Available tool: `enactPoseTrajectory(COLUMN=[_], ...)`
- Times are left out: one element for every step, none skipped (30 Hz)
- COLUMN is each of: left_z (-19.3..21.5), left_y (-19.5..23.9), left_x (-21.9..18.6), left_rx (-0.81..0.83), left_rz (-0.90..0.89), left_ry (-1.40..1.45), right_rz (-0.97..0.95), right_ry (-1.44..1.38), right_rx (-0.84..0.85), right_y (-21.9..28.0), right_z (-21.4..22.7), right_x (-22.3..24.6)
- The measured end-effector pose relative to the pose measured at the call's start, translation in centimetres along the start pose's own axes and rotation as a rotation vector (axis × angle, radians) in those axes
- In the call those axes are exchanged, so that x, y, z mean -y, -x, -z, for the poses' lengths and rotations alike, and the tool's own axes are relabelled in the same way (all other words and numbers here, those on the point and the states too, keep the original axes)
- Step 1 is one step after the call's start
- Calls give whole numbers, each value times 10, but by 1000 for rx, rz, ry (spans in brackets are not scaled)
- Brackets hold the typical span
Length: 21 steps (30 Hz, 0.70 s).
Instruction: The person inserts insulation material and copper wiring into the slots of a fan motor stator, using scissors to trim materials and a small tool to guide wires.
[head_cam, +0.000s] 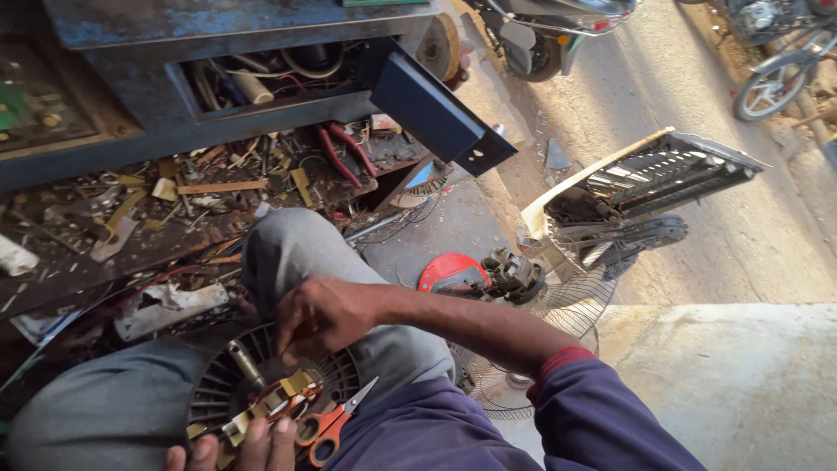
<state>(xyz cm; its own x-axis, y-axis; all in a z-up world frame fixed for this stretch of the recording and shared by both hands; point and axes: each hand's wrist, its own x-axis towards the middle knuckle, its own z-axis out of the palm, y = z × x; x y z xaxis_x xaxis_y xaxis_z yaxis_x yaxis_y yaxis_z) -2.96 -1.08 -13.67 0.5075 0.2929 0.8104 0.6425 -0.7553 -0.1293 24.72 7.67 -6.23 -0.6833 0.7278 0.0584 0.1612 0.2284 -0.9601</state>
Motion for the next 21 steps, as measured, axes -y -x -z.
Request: enactPoseTrajectory(left_z=[-3,-5,-10,-15,-20,-24,-24,-22,-23,-23,-24,-31,-44,-55,-56,-54,-52,-52,-50,-46,-41], left_y=[-2,-6,-12,-20,-30,-41,-50,-57,-65,-69,-70,-69,-66,-59,-46,-34,-22,-14,-9,-9,-13], left_x=[2,3,5,7,11,18,26,35,47,57,63,69,75,81,84,85,84,83,82,81,82], left_rx=[-21,-42,-46,-141,-237,-242,-70,104,268,433,598,579,720,863,865,882,881,873,863,854,849], left_rz=[-29,-58,-60,-47,-37,-43,161,365,564,761,951,949,997,1039,1037,1053,1066,1071,1108,1145,1147], left_ry=[1,3,-2,33,71,68,214,360,502,646,796,787,982,1176,1176,1431,1688,1687,1678,1668,1667], right_rz=[-1,-1,4,-58,-121,-115,-20,80,98,96,92,167,233,121,1,0,12,24,26,40,55], right_ry=[47,95,99,232,366,371,522,670,677,754,835,761,688,701,701,701,678,655,651,721,795], right_rx=[-28,-56,-56,-117,-182,-186,-271,-357,-349,-386,-427,-387,-348,-235,-127,-128,-112,-95,-88,-65,-44], right_y=[0,-1,-5,-12,-21,-32,-44,-52,-56,-56,-53,-46,-38,-33,-28,-21,-11,-2,6,13,21], right_z=[1,1,-1,-5,-7,-5,-4,-3,-3,-7,-10,-16,-26,-37,-48,-55,-59,-63,-67,-72,-74], right_x=[-6,-12,-16,-19,-21,-20,-18,-11,0,14,29,44,57,67,75,79,84,87,89,91,92])
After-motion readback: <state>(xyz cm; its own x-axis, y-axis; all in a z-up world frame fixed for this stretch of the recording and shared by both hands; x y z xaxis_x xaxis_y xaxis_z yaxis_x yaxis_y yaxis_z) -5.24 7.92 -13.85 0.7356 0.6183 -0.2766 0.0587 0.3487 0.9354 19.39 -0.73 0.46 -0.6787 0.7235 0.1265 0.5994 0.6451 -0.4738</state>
